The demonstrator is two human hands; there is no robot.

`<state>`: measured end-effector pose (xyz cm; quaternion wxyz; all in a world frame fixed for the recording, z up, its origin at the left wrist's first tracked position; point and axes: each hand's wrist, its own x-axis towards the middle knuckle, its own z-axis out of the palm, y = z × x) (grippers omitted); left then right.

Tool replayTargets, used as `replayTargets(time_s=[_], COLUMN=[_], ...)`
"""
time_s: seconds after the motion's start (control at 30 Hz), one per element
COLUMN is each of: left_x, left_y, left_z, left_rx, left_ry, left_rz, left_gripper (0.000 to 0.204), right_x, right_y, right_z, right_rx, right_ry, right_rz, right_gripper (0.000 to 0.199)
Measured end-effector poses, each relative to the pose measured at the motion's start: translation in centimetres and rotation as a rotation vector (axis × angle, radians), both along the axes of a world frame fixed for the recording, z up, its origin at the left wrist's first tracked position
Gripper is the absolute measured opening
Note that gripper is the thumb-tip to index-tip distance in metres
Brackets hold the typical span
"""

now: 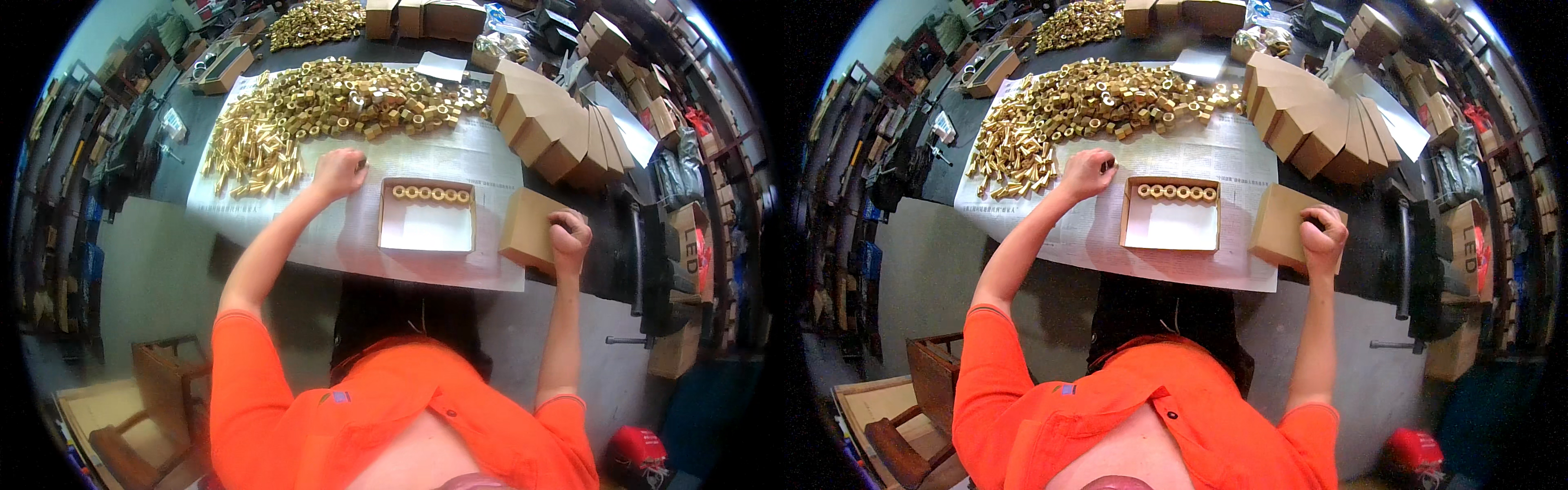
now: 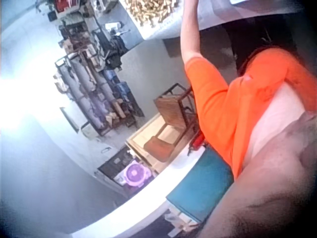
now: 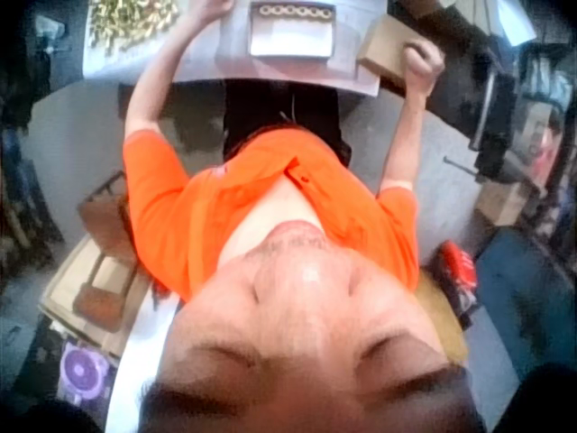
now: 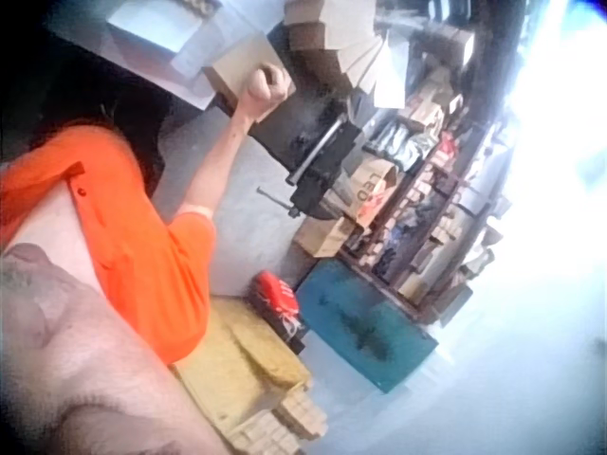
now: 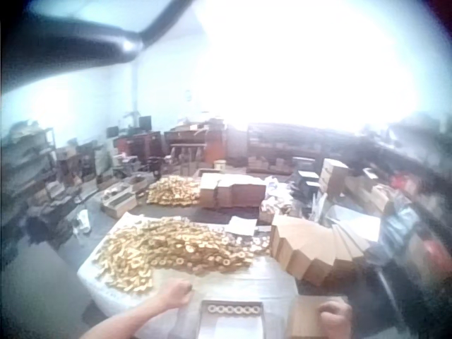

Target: The person picks small brass fittings from a large pile on a table and places them one by one into a small cardboard box. The person repeats this action continuously, filling the box with the fittings.

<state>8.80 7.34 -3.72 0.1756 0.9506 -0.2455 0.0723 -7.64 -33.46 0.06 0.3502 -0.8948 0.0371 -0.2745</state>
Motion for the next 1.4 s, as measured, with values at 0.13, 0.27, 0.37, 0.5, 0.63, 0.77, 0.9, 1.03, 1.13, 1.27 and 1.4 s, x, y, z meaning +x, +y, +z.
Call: replayTargets(time_s=[0.13,0.27,0.37,0.5,0.63,0.77,0.9,1.03,1.13,1.27,1.4], left_x=[-0.6,-3.9,-6.4,-7.4,-7.8,-7.9,-8.1,-8.2,-8.0,-7.8,-7.3], left_y=[1.2,0.2,-1.7,-3.3,-3.8,-4.1,-4.3,-4.2,-4.1,-4.2,-3.9], left_z=[0.9,4.4,5.6,3.8,2.9,2.5,2.9,2.8,2.5,3.2,4.5], left_rx=[-0.142,-0.486,-0.415,-0.31,-0.188,-0.113,-0.105,-0.124,-0.132,-0.095,-0.013], left_ry=[0.061,0.31,0.188,0.132,0.059,0.053,0.085,0.066,0.058,0.135,0.23], left_rz=[-0.012,-0.045,-0.184,-0.159,-0.048,0.003,0.032,0.017,0.007,0.004,-0.064], left_gripper=[0.014,0.016,0.014,0.016,0.016,0.016,0.016,0.016,0.017,0.02,0.021], right_x=[0.1,-0.1,-0.1,-0.2,-0.1,-0.2,-0.2,-0.2,0.0,0.0,0.0], right_y=[-0.1,0.0,-0.4,-0.3,-0.6,-0.1,-0.1,-0.1,-0.1,-0.1,-0.1], right_z=[-0.2,-0.2,-0.3,-0.1,-0.6,-0.3,-0.2,-0.1,-0.4,-0.3,-0.2], right_rx=[0.0,0.013,0.002,-0.001,0.029,0.026,0.031,0.028,0.035,0.031,0.034], right_ry=[-0.02,-0.035,-0.028,-0.033,-0.018,-0.022,-0.034,-0.026,-0.025,-0.035,-0.004], right_rz=[-0.001,0.013,0.044,0.04,0.028,0.006,0.019,0.011,0.004,0.003,-0.005], right_gripper=[0.019,0.018,0.018,0.019,0.018,0.018,0.018,0.019,0.02,0.021,0.022])
